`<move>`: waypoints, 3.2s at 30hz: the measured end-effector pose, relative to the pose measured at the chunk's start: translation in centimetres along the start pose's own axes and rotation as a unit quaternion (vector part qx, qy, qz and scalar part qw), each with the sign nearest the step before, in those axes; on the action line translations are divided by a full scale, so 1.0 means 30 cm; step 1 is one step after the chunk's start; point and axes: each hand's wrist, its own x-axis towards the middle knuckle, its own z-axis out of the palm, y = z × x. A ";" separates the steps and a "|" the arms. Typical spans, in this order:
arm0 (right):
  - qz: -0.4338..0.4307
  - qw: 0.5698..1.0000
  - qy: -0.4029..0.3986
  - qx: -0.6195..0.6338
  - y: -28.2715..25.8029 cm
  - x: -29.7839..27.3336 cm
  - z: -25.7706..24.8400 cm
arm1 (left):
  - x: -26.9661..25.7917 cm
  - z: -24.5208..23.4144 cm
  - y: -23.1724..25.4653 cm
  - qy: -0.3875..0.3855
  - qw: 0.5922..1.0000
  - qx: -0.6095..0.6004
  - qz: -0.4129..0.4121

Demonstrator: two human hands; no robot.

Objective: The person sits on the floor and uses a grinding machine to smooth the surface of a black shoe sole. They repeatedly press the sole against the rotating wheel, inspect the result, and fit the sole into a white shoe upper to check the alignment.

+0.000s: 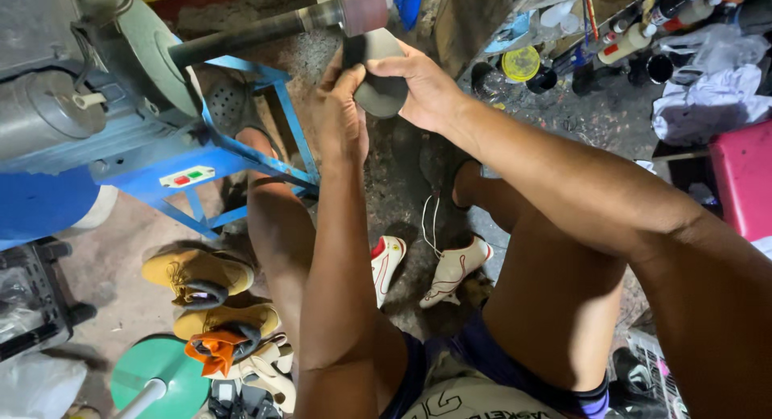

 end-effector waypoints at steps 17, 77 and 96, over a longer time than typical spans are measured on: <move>0.073 0.981 0.124 -0.126 0.029 -0.008 0.018 | -0.102 -0.690 -0.111 0.227 0.962 0.098 -0.114; -0.029 0.997 -0.070 0.025 -0.026 0.027 -0.038 | 0.108 -0.061 -0.151 -0.033 0.983 -0.174 -0.039; 0.037 0.997 -0.038 0.053 -0.032 -0.021 -0.035 | 0.028 -0.071 -0.165 -0.025 0.987 0.130 0.088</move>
